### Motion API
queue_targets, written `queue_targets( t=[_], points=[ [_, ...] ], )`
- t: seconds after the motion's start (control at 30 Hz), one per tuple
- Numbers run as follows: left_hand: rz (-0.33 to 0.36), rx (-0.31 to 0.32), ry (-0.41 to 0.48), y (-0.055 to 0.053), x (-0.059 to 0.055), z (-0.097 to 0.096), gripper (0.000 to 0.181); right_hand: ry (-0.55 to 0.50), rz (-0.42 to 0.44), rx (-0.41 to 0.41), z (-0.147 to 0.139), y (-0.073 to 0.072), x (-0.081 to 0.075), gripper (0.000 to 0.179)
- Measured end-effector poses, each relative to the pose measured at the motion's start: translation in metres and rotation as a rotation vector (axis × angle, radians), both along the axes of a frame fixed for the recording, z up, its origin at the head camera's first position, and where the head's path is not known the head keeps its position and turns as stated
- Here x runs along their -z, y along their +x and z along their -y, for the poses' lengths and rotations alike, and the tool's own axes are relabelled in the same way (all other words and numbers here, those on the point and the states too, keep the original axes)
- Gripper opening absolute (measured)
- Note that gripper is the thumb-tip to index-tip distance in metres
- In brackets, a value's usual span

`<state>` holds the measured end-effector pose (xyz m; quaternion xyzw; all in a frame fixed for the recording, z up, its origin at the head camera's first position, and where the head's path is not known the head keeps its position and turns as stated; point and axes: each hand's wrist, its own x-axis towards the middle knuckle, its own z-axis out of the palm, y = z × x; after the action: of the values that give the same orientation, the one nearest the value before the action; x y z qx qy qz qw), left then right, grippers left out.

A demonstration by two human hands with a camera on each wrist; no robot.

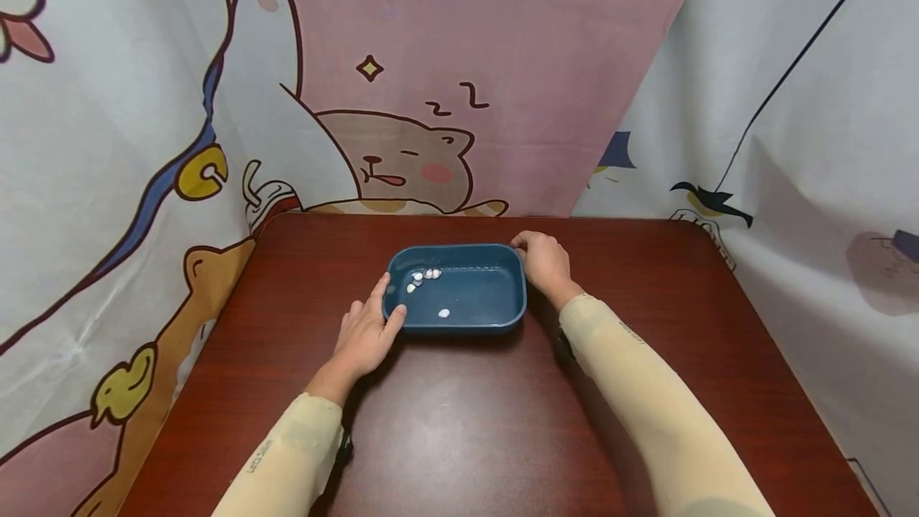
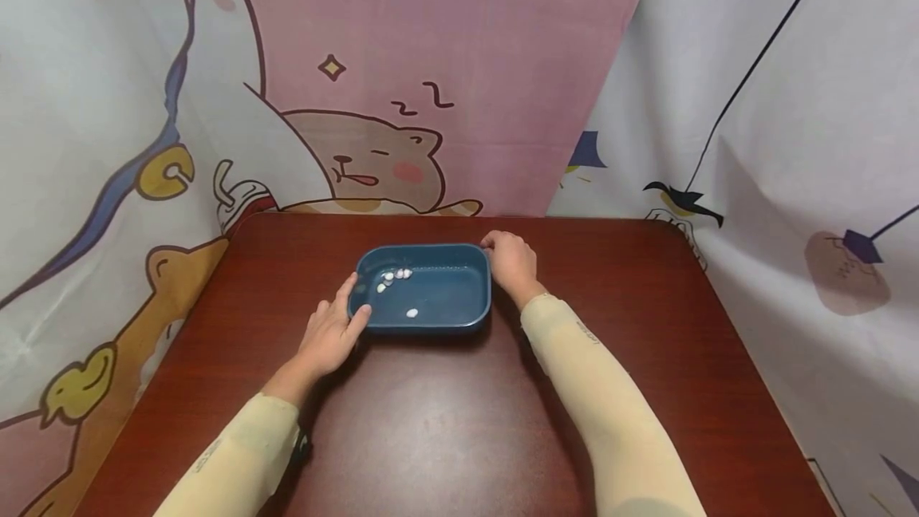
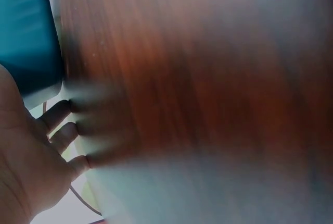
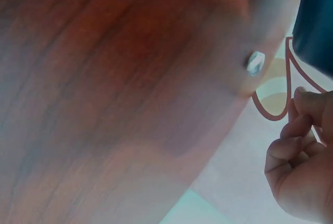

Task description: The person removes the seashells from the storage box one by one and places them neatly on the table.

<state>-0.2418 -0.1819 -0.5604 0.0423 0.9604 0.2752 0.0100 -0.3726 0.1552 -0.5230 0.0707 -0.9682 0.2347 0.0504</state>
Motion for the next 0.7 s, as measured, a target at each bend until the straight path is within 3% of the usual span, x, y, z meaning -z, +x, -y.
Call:
queue_targets(
  t=[0.13,0.33,0.5,0.57,0.7],
  points=[
    [0.007,0.002,0.004,0.001,0.000,0.000,0.075,-0.029,0.007,0.002,-0.001,0.002,-0.002,0.020],
    [-0.007,0.002,0.000,0.003,0.000,-0.003,0.075,-0.001,0.031,-0.029,-0.008,0.007,0.004,0.020],
    [-0.014,0.001,-0.009,0.004,-0.002,-0.007,0.074,0.013,0.043,-0.064,-0.018,0.011,0.000,0.018],
    [-0.008,0.000,-0.015,0.004,-0.003,-0.008,0.075,-0.007,0.016,-0.054,-0.019,0.013,-0.007,0.018],
    [-0.007,-0.010,-0.012,0.003,-0.003,-0.007,0.075,-0.062,-0.126,-0.029,-0.008,0.020,-0.027,0.019]
  ],
)
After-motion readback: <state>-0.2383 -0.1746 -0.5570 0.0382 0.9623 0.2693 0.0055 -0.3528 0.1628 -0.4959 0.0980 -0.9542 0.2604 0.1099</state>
